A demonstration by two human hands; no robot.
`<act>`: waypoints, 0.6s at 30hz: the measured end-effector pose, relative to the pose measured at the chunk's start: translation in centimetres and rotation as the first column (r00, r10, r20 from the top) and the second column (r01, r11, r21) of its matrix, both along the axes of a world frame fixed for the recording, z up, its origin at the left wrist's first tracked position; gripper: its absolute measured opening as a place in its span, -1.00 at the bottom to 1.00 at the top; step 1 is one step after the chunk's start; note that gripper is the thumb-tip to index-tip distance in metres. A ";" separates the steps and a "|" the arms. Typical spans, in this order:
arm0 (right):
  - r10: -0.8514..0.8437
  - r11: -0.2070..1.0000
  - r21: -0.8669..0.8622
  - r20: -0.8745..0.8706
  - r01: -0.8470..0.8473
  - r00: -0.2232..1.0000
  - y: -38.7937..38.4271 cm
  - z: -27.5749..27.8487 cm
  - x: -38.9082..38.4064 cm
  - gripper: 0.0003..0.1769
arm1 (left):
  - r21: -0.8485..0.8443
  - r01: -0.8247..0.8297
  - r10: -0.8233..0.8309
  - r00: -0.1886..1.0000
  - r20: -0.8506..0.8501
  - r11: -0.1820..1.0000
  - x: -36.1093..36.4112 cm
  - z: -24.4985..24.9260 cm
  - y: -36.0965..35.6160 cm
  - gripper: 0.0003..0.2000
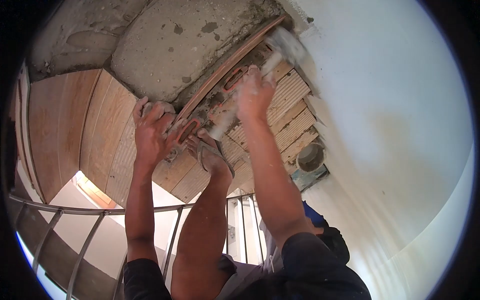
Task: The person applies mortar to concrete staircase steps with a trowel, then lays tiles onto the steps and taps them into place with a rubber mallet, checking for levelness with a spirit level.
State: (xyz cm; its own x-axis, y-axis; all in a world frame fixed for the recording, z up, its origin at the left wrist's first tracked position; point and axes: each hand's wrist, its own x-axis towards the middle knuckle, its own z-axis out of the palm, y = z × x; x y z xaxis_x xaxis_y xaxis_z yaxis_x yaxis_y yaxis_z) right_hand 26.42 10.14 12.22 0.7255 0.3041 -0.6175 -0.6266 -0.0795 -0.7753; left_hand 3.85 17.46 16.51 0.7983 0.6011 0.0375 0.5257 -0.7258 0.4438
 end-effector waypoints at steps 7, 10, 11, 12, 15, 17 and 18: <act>-0.131 0.991 0.033 0.009 0.131 0.991 0.7 0.5 -1.0 -0.88 | -0.045 -0.002 0.001 1.000 -0.007 0.999 -0.1 0.0 0.1 -0.76; -0.012 1.000 0.019 0.064 0.011 0.998 -0.3 0.2 -0.8 -0.87 | -0.042 0.008 -0.008 1.000 0.002 0.999 0.0 0.0 0.2 -0.76; -0.014 1.000 0.015 0.124 0.012 0.992 -1.1 0.0 -0.4 -0.86 | -0.035 0.011 -0.011 1.000 0.013 0.999 0.1 0.1 0.2 -0.77; -0.114 0.993 0.044 0.072 0.111 0.991 -1.2 0.0 -0.4 -0.86 | -0.035 0.012 -0.011 1.000 0.020 0.999 0.1 0.1 0.2 -0.77; 0.010 0.999 0.045 0.104 -0.015 0.995 0.5 -0.7 -1.5 -0.85 | -0.048 -0.007 0.007 1.000 -0.008 0.999 0.1 0.0 0.2 -0.76; 0.016 1.000 0.012 0.092 -0.017 0.996 -0.2 0.1 -1.1 -0.85 | -0.045 -0.008 0.008 1.000 -0.004 0.999 0.1 0.1 0.2 -0.76; 0.024 1.000 -0.012 0.088 -0.023 0.996 -0.2 0.4 -0.9 -0.85 | -0.044 -0.005 0.005 1.000 -0.010 0.999 0.1 0.1 0.3 -0.76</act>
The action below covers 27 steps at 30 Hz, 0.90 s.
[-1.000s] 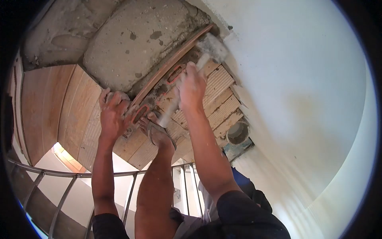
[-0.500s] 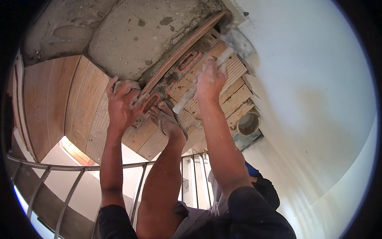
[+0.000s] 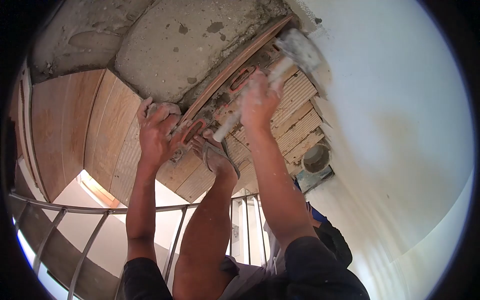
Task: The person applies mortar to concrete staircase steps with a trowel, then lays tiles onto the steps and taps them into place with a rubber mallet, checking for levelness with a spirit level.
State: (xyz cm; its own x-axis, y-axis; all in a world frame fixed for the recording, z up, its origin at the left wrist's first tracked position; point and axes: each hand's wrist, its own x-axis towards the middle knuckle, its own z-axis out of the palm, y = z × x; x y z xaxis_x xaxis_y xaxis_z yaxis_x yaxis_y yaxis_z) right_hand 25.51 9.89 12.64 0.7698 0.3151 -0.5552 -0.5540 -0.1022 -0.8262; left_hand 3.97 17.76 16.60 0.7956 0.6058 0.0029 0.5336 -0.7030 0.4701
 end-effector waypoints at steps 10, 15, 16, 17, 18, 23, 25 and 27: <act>-0.025 0.997 0.073 0.027 0.023 0.999 -0.6 -0.5 -0.5 -0.91 | 0.005 0.007 -0.007 1.000 0.006 1.000 -0.1 0.1 -0.2 -0.76; -0.036 0.996 0.075 -0.045 0.039 0.998 1.1 0.6 -1.1 -0.85 | -0.006 0.002 -0.002 1.000 0.006 1.000 0.1 0.0 -0.1 -0.76; -0.032 0.996 0.082 -0.050 0.036 0.998 1.1 0.5 -1.0 -0.85 | -0.002 -0.002 0.002 1.000 0.005 1.000 0.1 0.0 -0.1 -0.75; -0.079 0.987 0.139 -0.018 0.081 0.997 0.8 0.3 -0.6 -0.84 | -0.006 -0.003 0.003 1.000 0.005 1.000 0.1 0.0 -0.2 -0.75; -0.130 0.975 0.185 0.013 0.125 0.991 0.1 0.3 -0.5 -0.84 | -0.020 0.000 0.000 1.000 0.001 1.000 -0.1 0.0 -0.5 -0.75; -0.020 0.995 0.103 0.034 0.016 0.999 -0.1 -0.5 0.0 -0.86 | 0.012 0.008 -0.008 1.000 0.012 1.000 -0.1 -0.5 -0.1 -0.75; 0.047 0.994 0.102 -0.007 -0.046 0.999 0.5 -0.1 0.0 -0.86 | 0.013 -0.007 0.007 1.000 0.025 1.000 0.3 -0.2 0.1 -0.77; -0.262 0.937 0.218 -0.079 0.273 0.962 1.0 -0.4 -1.0 -0.89 | -0.010 -0.017 0.017 0.999 0.035 1.000 0.2 0.0 -0.5 -0.79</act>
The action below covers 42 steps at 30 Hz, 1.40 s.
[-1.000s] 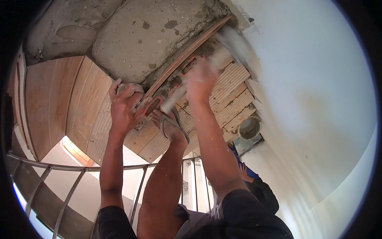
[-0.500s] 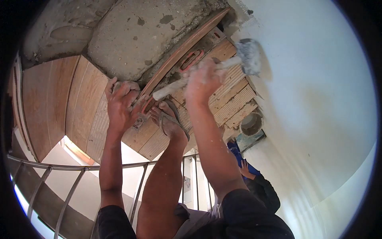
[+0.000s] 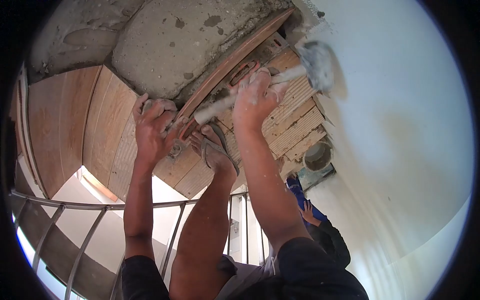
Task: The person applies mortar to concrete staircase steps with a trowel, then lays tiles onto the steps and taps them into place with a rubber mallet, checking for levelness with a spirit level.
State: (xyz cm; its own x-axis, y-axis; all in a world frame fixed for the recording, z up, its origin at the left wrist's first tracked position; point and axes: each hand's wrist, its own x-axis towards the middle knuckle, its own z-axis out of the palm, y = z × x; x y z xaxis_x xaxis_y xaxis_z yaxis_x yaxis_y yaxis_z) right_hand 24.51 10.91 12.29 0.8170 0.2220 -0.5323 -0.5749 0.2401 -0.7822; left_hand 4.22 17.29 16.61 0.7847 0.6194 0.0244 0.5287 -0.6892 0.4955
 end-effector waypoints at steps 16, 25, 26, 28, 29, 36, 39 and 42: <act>0.035 0.999 -0.015 0.016 -0.035 0.999 -1.8 -2.1 0.0 -0.90 | 0.042 0.030 -0.029 0.999 -0.015 0.999 -0.4 -0.2 0.0 -0.79; 0.015 0.996 -0.089 0.021 -0.013 1.000 -0.3 -3.3 1.0 -0.82 | 0.046 0.015 -0.015 1.000 -0.010 0.999 0.1 -0.2 0.4 -0.82; 0.142 0.980 -0.145 0.046 -0.134 0.989 0.0 -3.0 0.9 -0.82 | 0.022 0.014 -0.014 1.000 -0.024 1.000 -0.1 -0.1 0.3 -0.82; 0.263 0.945 -0.214 0.053 -0.246 0.963 -1.0 -2.8 0.8 -0.83 | 0.025 0.019 -0.018 0.999 -0.027 1.000 -0.2 0.0 0.1 -0.82; 0.300 0.938 -0.204 0.076 -0.280 0.951 -1.8 -3.0 1.1 -0.84 | 0.044 0.024 -0.023 1.000 -0.010 0.999 -0.1 -0.1 0.4 -0.82; 0.359 0.906 -0.228 -0.031 -0.356 0.933 -1.9 -3.6 1.4 -0.85 | 0.044 0.019 -0.018 1.000 -0.005 0.999 -0.2 -0.3 0.1 -0.82; 0.171 0.975 -0.149 0.027 -0.165 0.985 -1.7 -3.0 0.5 -0.87 | 0.035 0.011 -0.011 1.000 -0.013 0.999 -0.4 -0.6 -0.1 -0.81; 0.367 0.905 -0.257 0.071 -0.338 0.928 -0.1 -1.8 0.2 -0.86 | 0.055 0.002 -0.002 1.000 -0.001 0.998 -0.3 -0.5 0.3 -0.82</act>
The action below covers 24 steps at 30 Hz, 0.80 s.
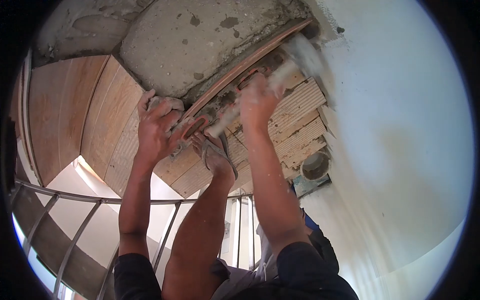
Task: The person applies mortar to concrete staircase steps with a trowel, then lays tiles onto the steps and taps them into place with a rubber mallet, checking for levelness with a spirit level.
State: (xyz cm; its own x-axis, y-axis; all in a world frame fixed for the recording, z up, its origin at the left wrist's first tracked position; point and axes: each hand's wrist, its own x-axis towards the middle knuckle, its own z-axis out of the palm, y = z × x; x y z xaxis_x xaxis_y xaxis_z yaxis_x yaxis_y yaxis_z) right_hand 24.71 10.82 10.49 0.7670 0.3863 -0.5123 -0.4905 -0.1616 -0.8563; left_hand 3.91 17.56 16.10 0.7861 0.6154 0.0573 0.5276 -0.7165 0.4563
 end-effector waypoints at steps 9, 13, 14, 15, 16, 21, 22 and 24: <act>-0.060 0.998 -0.011 -0.135 0.059 0.989 -1.2 -0.2 0.5 -0.82 | -0.031 0.019 -0.019 1.000 -0.006 0.999 0.2 0.2 -0.1 -0.85; -0.051 0.995 0.081 -0.056 0.055 0.997 -3.1 -2.3 1.1 -0.83 | -0.049 0.014 -0.016 0.999 -0.028 0.999 0.1 0.2 -0.1 -0.83; -0.075 0.991 0.107 -0.013 0.076 0.997 -2.3 -3.0 0.8 -0.78 | -0.045 0.006 -0.007 1.000 -0.014 0.999 0.2 0.1 0.0 -0.80; -0.100 0.986 0.137 0.025 0.096 0.995 -1.6 -3.1 0.6 -0.72 | -0.037 0.005 -0.005 1.000 -0.013 0.999 0.3 0.1 0.2 -0.80; -0.100 0.986 0.136 0.023 0.096 0.995 -1.9 -2.9 0.7 -0.72 | -0.034 0.004 -0.005 1.000 -0.009 0.999 0.4 0.2 0.2 -0.84; -0.296 0.902 0.246 -0.249 0.356 0.922 -2.5 -2.9 1.4 -0.76 | -0.041 0.006 -0.007 1.000 -0.007 0.999 0.2 0.3 -0.2 -0.87; -0.293 0.901 0.253 -0.245 0.353 0.924 -1.9 -2.5 1.2 -0.76 | -0.047 0.003 -0.003 1.000 -0.012 0.999 0.2 0.2 -0.1 -0.85; 0.012 1.000 -0.026 0.041 -0.011 0.999 -1.1 -1.5 0.1 -0.82 | -0.058 0.005 -0.006 1.000 -0.021 0.998 0.2 0.3 -0.2 -0.83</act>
